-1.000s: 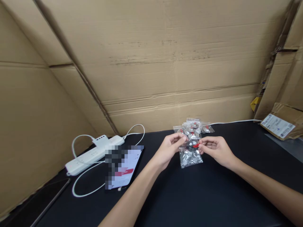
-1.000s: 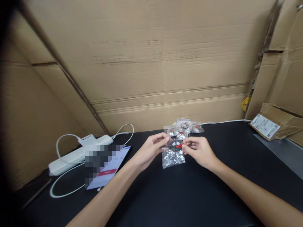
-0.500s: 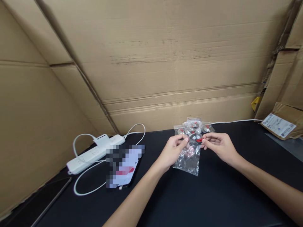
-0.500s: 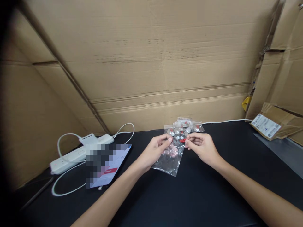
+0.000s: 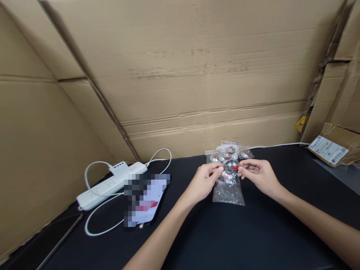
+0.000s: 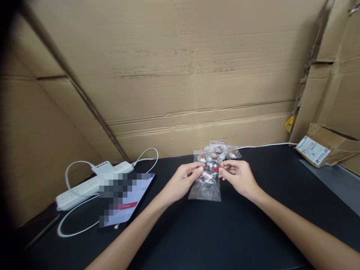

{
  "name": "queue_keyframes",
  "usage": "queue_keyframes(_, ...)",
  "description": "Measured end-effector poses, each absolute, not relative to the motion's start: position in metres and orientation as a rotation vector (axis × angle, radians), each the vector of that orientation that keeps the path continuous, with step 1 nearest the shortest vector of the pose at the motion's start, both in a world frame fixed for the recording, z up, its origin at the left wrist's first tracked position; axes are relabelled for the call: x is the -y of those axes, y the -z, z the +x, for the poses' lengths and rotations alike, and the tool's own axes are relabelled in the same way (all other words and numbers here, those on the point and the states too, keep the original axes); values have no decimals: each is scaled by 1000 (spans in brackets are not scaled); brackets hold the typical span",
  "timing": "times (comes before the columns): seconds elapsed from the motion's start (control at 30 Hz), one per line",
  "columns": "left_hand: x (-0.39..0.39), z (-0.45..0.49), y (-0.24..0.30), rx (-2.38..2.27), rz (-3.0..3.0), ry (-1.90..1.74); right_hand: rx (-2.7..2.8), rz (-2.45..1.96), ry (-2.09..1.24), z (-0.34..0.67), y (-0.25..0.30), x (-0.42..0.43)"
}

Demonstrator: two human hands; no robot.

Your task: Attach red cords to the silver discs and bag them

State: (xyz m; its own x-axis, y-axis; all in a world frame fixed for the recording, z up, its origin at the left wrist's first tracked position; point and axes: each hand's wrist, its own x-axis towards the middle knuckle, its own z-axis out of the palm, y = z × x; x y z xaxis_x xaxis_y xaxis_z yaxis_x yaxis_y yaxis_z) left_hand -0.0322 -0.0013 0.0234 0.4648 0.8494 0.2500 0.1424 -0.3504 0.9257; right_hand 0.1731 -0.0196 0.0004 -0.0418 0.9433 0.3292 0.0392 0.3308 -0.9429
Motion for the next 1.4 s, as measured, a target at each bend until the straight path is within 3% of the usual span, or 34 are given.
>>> queue_keyframes(0.4,1,-34,-26,-892,1864,-988,1525,-974,-1145,175,-4,20)
queue_keyframes(0.83,4,-33,-31,-527,1033,-1000,1362,-1001,-1060,177,-6,17)
queue_keyframes(1.4,11,-23,-23,-530,1127,-852,1514,-1028,-1128,173,1,19)
